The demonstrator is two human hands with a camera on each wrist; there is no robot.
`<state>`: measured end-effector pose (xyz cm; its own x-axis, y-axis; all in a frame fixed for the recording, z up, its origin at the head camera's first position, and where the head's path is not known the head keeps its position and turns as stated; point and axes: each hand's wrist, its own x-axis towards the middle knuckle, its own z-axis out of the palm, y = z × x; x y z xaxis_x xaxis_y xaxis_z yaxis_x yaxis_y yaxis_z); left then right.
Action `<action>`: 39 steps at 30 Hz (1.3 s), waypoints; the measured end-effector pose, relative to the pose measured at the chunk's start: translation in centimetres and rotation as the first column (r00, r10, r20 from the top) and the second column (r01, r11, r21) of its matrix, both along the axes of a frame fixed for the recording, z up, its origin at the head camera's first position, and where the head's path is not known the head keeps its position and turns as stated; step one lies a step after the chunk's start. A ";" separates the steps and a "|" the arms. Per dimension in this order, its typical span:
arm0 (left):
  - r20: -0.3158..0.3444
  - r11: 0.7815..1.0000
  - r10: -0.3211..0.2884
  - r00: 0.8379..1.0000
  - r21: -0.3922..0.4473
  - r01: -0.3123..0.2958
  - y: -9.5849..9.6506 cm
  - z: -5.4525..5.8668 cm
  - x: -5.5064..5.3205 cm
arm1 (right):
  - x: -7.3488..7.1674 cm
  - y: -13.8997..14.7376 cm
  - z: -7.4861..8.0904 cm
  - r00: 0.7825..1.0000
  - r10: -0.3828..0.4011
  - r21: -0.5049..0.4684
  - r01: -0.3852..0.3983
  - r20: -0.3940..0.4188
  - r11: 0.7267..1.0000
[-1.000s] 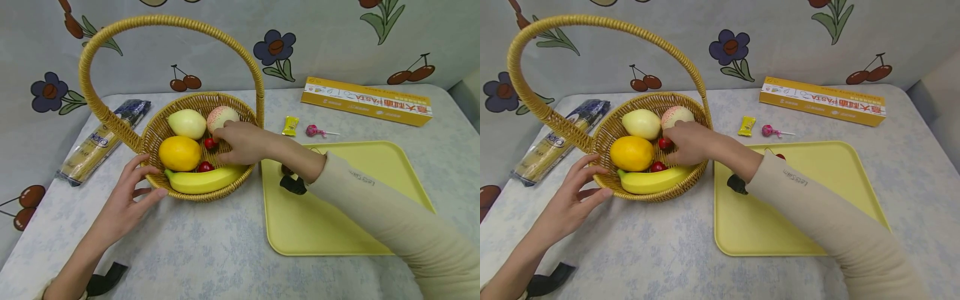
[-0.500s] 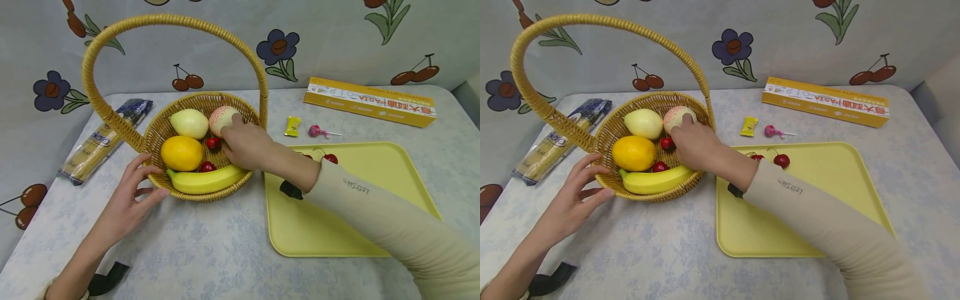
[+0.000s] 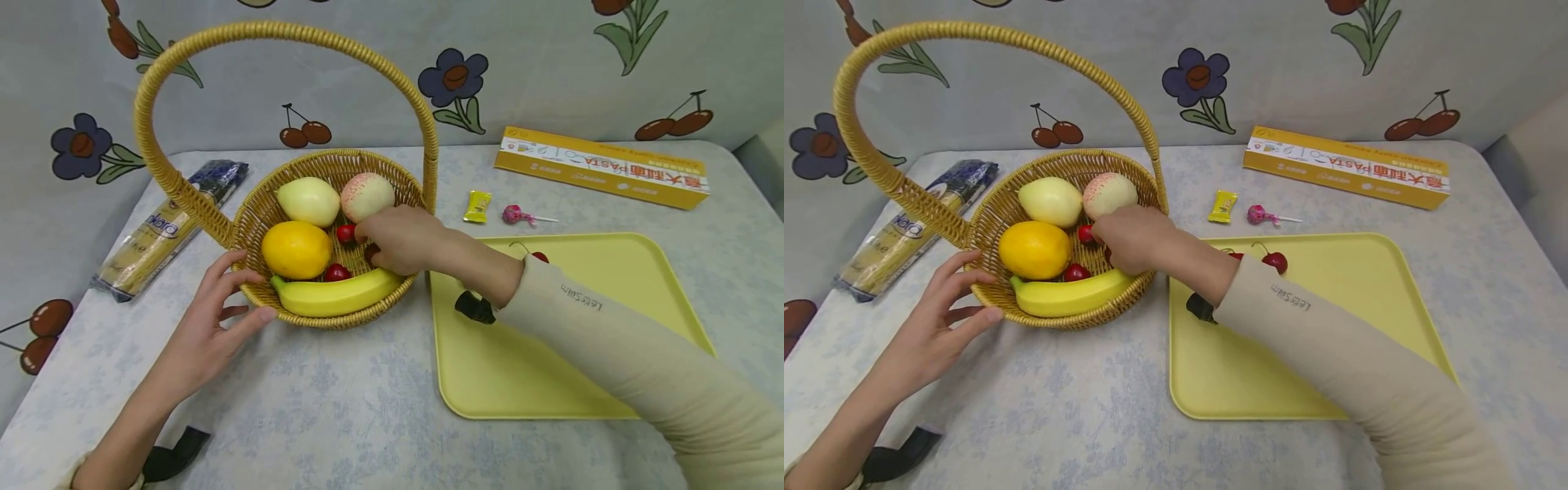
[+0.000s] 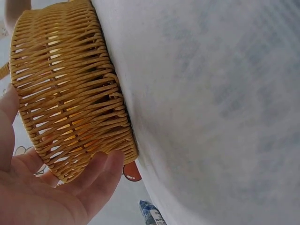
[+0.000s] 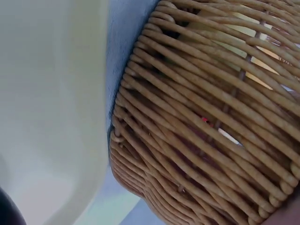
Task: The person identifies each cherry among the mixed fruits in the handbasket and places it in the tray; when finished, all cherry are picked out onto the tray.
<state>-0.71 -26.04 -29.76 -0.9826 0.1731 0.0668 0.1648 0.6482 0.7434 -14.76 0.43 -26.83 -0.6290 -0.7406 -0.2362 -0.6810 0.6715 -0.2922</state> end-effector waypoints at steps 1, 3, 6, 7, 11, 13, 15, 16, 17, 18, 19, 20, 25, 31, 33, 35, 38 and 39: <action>-0.003 1.000 -0.001 1.000 0.001 0.001 0.0 0.0 0.0 | 0.0 0.0 -0.1 1.000 -0.001 0.006 0.001 0.002 1.000; -0.004 1.000 0.000 1.000 0.001 0.000 0.0 0.0 0.0 | 0.1 -0.1 -0.2 1.000 -0.006 0.015 0.006 -0.001 1.000; -0.002 1.000 0.000 1.000 0.001 0.000 0.0 0.0 0.0 | 0.2 0.0 -0.2 1.000 -0.013 -0.001 0.013 -0.009 1.000; -0.001 1.000 0.000 1.000 0.002 0.000 0.0 0.0 0.0 | 0.2 0.0 -0.3 1.000 -0.013 -0.010 0.013 -0.013 1.000; -0.004 1.000 -0.003 1.000 0.002 0.003 0.0 0.0 0.0 | 0.4 0.2 -0.4 0.999 -0.011 -0.044 0.010 -0.031 0.999; -0.005 1.000 -0.003 1.000 0.002 0.003 0.0 0.0 0.0 | 0.5 0.3 -0.4 0.999 -0.016 -0.060 0.013 -0.042 0.998; -0.004 1.000 -0.002 1.000 0.001 0.002 0.0 0.0 0.0 | 0.6 0.4 -0.4 0.998 -0.023 -0.078 0.019 -0.051 0.997; -0.003 1.000 -0.002 1.000 0.001 0.002 0.0 0.0 0.0 | 0.6 0.4 -0.4 0.998 -0.028 -0.087 0.023 -0.056 0.996; -0.003 1.000 -0.002 1.000 0.002 0.002 0.0 0.0 0.0 | 0.7 0.5 -0.5 0.998 -0.032 -0.097 0.026 -0.059 0.995; -0.002 1.000 -0.001 1.000 0.001 0.001 0.0 0.0 0.0 | 0.8 0.5 -0.5 0.998 -0.034 -0.109 0.028 -0.061 0.994; -0.002 1.000 -0.001 1.000 0.000 0.001 0.0 0.0 0.0 | 0.8 0.6 -0.5 0.997 -0.036 -0.119 0.028 -0.063 0.992; -0.001 1.000 -0.001 1.000 0.000 0.001 0.0 0.0 0.0 | 0.9 0.7 -0.5 0.997 -0.038 -0.130 0.029 -0.064 0.991; 0.007 1.000 0.002 1.000 0.003 -0.002 -0.1 0.0 0.1 | 1.1 0.9 -0.7 0.998 -0.018 -0.198 0.006 -0.063 0.980; 0.010 1.000 0.004 1.000 0.009 -0.004 -0.4 0.0 0.3 | 1.5 1.1 -0.7 0.997 0.015 -0.272 -0.035 -0.075 0.962; 0.010 1.000 0.001 1.000 0.007 -0.001 -0.4 0.0 0.2 | 1.7 1.4 -0.7 0.996 0.019 -0.285 -0.042 -0.083 0.958; 0.013 1.000 -0.002 1.000 0.003 0.002 -0.3 0.0 0.1 | 1.9 1.6 -0.6 0.996 0.024 -0.300 -0.049 -0.088 0.953; 0.013 1.000 -0.007 1.000 -0.003 0.008 -0.2 0.1 0.0 | 2.2 2.1 -0.6 0.995 0.036 -0.344 -0.065 -0.089 0.937; 0.012 1.000 -0.008 1.000 -0.004 0.008 -0.2 0.1 -0.1 | 2.2 2.2 -0.6 0.995 0.045 -0.365 -0.076 -0.092 0.928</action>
<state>-0.76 -26.25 -29.66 -0.9820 0.1808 0.0547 0.1611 0.6503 0.7424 -12.53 2.67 -27.43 -0.5859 -0.8029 0.1096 -0.7483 0.4842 -0.4534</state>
